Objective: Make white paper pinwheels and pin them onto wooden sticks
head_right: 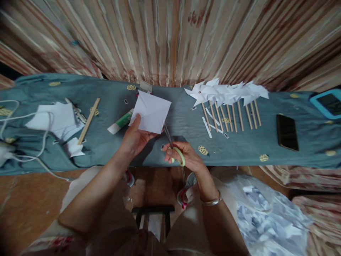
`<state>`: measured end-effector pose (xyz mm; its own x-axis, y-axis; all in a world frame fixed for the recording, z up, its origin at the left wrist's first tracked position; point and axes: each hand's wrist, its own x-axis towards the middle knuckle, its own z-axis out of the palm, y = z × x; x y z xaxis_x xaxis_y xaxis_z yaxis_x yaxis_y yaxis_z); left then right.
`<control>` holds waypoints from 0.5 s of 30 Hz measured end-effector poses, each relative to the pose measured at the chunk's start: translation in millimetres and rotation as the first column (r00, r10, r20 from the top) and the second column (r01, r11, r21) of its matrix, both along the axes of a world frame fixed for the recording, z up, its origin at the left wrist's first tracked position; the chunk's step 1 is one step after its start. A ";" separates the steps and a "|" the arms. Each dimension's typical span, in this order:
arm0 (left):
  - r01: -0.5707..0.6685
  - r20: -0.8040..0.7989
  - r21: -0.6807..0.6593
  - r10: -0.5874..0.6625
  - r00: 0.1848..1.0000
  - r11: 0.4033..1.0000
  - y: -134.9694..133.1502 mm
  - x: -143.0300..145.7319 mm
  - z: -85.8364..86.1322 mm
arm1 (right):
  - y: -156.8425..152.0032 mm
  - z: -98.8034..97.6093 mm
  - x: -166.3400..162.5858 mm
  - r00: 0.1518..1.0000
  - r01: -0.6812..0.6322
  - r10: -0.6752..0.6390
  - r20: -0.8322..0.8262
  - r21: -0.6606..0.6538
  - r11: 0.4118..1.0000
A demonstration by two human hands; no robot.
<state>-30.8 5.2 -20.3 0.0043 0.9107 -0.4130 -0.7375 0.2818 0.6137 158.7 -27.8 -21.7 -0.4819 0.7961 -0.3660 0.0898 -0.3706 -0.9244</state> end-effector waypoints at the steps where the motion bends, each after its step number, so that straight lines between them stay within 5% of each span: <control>1: 0.001 -0.003 -0.010 -0.001 1.000 1.000 0.3 -0.4 2.0 | -1.0 -0.2 0.4 1.000 -0.021 0.021 -0.002 -0.016 1.000; 15: -0.020 0.012 -0.053 0.021 1.000 0.998 0.1 8.3 -2.8 | -6.3 -9.2 -1.3 0.999 -0.024 0.022 -0.046 -0.053 0.998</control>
<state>-22.5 5.2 -23.1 -0.0085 0.8876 -0.4605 -0.7509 0.2984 0.5892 157.4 -34.1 -30.9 -0.5170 0.7645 -0.3851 0.0572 -0.4180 -0.9067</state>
